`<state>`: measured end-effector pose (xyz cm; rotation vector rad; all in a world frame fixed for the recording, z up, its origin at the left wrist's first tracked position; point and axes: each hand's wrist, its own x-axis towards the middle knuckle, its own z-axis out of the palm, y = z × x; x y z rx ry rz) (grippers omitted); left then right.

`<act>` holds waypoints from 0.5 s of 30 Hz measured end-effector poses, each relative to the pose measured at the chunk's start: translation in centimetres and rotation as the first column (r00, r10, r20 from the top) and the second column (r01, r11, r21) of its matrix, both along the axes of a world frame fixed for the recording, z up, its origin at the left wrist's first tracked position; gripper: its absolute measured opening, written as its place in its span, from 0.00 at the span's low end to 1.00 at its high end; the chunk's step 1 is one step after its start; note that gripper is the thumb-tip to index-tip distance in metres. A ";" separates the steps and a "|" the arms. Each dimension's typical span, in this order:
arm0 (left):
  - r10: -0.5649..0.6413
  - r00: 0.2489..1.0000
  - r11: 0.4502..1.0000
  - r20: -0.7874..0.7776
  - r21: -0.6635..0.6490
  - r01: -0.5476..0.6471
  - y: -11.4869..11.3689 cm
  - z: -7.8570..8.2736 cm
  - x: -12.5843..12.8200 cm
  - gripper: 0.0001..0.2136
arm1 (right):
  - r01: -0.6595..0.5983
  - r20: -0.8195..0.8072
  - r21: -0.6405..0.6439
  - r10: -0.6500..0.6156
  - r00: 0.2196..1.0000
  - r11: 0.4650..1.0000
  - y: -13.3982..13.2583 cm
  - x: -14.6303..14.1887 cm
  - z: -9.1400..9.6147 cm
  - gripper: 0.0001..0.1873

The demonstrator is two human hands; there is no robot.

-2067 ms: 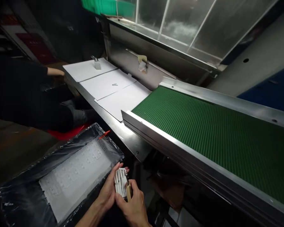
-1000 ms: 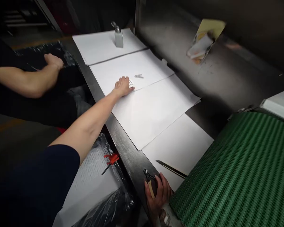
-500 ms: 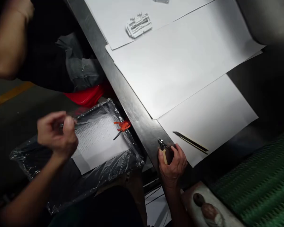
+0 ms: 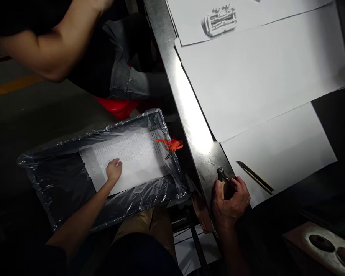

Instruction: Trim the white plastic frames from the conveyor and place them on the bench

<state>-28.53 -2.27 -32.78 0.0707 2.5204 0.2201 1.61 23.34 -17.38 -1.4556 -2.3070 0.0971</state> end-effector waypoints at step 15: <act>-0.248 0.966 0.963 -0.078 0.092 0.254 16.1 -4.1 6.7 0.14 | -0.006 -0.003 0.051 0.006 1.000 0.999 0.1 -0.1 -0.3 0.21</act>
